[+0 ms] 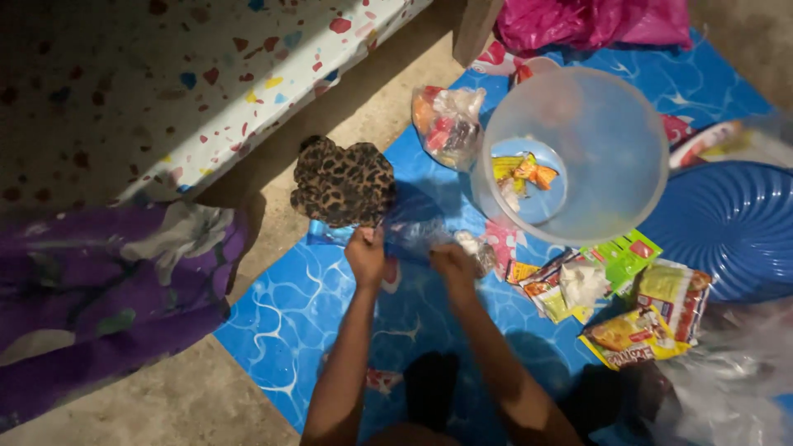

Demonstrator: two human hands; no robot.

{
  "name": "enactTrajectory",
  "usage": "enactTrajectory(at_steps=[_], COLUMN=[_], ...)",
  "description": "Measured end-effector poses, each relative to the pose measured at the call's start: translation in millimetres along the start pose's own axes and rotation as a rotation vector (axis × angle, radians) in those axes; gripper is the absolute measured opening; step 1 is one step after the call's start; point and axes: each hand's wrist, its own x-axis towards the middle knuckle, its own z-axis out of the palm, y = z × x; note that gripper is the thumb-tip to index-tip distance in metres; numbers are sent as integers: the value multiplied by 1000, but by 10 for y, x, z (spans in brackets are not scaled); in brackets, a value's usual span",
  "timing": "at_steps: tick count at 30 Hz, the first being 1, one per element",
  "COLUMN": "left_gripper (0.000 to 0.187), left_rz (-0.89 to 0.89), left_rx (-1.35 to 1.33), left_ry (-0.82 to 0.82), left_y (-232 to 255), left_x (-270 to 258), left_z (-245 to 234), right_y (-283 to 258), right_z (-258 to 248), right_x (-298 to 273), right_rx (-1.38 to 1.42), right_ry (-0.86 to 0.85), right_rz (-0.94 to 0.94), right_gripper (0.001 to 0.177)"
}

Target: The person sits on a blue mat on the floor and sorts various packaged food items from a clear plastic container into smaller plastic bags. They handle multiple snack packets and other grocery items, placing them into bags and occasionally adjusting the container.

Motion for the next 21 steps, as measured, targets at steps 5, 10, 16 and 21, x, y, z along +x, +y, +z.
enactTrajectory(at_steps=[5,10,16,21], left_gripper=[27,55,38,17], left_rz=[26,278,90,-24], left_rx=[30,130,173,102], left_ry=[26,-74,-214,-162], left_y=[300,745,-80,-650], left_x=[-81,-327,-87,112], left_z=[-96,-138,204,331], right_y=[-337,-27,-48,-832], right_z=[-150,-232,-7,398], right_x=[-205,-131,78,49], right_rx=[306,168,-720,-1221], right_ry=[-43,-36,127,-29], right_rz=[214,169,-106,-859], right_gripper=[8,10,23,34])
